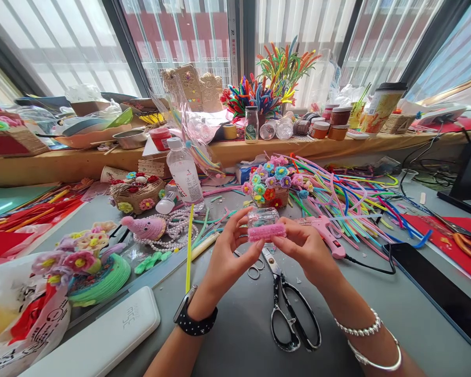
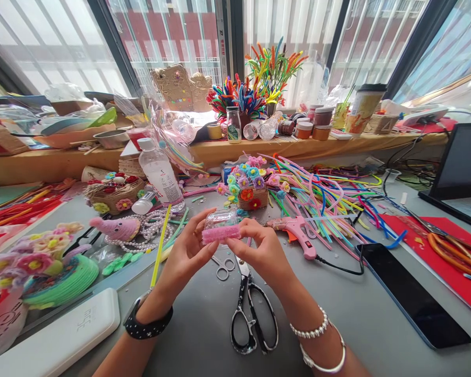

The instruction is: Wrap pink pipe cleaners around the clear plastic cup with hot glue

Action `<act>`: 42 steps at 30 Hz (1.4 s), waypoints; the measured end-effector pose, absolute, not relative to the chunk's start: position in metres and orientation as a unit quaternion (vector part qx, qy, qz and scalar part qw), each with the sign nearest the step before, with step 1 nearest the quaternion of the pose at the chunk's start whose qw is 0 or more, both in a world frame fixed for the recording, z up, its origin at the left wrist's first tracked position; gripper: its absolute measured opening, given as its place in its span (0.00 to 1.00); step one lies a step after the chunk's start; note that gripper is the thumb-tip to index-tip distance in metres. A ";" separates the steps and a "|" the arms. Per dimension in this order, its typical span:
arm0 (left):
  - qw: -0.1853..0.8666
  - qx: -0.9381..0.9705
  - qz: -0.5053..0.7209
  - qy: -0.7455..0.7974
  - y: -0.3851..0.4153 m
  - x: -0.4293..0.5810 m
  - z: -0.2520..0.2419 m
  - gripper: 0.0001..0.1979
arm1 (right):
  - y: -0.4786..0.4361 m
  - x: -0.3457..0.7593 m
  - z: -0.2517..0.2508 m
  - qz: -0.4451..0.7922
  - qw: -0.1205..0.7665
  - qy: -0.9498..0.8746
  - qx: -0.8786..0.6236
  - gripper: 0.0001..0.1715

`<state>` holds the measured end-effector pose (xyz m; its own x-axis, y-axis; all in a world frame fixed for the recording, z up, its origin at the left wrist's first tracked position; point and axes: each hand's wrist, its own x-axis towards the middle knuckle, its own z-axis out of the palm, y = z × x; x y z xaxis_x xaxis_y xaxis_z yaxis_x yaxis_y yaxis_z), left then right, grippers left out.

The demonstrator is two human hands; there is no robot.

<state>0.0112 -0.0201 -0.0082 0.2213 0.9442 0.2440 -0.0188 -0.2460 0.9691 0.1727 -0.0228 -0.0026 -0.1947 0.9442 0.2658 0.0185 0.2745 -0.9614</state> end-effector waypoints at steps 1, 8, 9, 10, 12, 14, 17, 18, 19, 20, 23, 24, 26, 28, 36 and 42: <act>0.486 0.612 0.498 0.376 -0.020 0.011 -0.008 0.29 | -0.023 0.172 -0.003 0.459 0.503 -0.622 -0.386 0.08; 0.505 0.612 0.479 0.377 -0.019 0.014 -0.007 0.28 | -0.022 0.169 -0.003 0.342 0.562 -0.642 -0.395 0.17; 0.507 0.611 0.475 0.380 -0.019 0.014 -0.006 0.29 | -0.022 0.168 -0.004 0.324 0.571 -0.638 -0.403 0.17; 0.509 0.610 0.473 0.382 -0.020 0.015 -0.006 0.29 | -0.023 0.168 -0.004 0.310 0.576 -0.636 -0.409 0.17; 0.508 0.607 0.467 0.394 -0.021 0.015 -0.005 0.30 | -0.024 0.166 -0.005 0.292 0.580 -0.639 -0.413 0.17; 0.505 0.601 0.469 0.404 -0.022 0.015 -0.004 0.30 | -0.025 0.166 -0.006 0.284 0.582 -0.643 -0.409 0.18; 0.519 0.582 0.477 0.407 -0.022 0.015 0.000 0.27 | -0.026 0.166 -0.006 0.281 0.587 -0.643 -0.404 0.18; 0.523 0.573 0.480 0.409 -0.022 0.015 0.001 0.26 | -0.026 0.166 -0.005 0.283 0.588 -0.642 -0.403 0.18; 0.528 0.564 0.485 0.411 -0.022 0.015 0.002 0.26 | -0.025 0.166 -0.005 0.285 0.589 -0.641 -0.402 0.18; 0.533 0.555 0.488 0.412 -0.022 0.016 0.003 0.26 | -0.025 0.166 -0.005 0.288 0.590 -0.639 -0.402 0.18; 0.548 0.535 0.498 0.408 -0.021 0.016 0.004 0.26 | -0.025 0.167 -0.003 0.295 0.590 -0.628 -0.413 0.19; 0.549 0.532 0.500 0.408 -0.021 0.016 0.004 0.26 | -0.025 0.167 -0.003 0.298 0.589 -0.624 -0.419 0.19; 0.547 0.532 0.501 0.409 -0.020 0.015 0.004 0.26 | -0.024 0.167 -0.002 0.303 0.585 -0.618 -0.428 0.19; 0.548 0.536 0.498 0.407 -0.020 0.014 0.005 0.27 | -0.024 0.167 -0.002 0.307 0.584 -0.618 -0.427 0.19; 0.567 0.501 0.511 0.408 -0.019 0.013 0.005 0.23 | -0.021 0.173 -0.003 0.293 0.579 -0.635 -0.420 0.21; 0.519 0.373 0.661 0.393 -0.012 0.008 0.003 0.28 | -0.006 0.198 -0.002 0.181 0.470 -0.606 -0.616 0.17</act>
<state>0.0075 -0.0116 0.0034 -0.1820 0.9797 0.0846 -0.3932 -0.1514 0.9069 0.1983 -0.0063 -0.0023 0.2009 0.9165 0.3459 0.5766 0.1748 -0.7981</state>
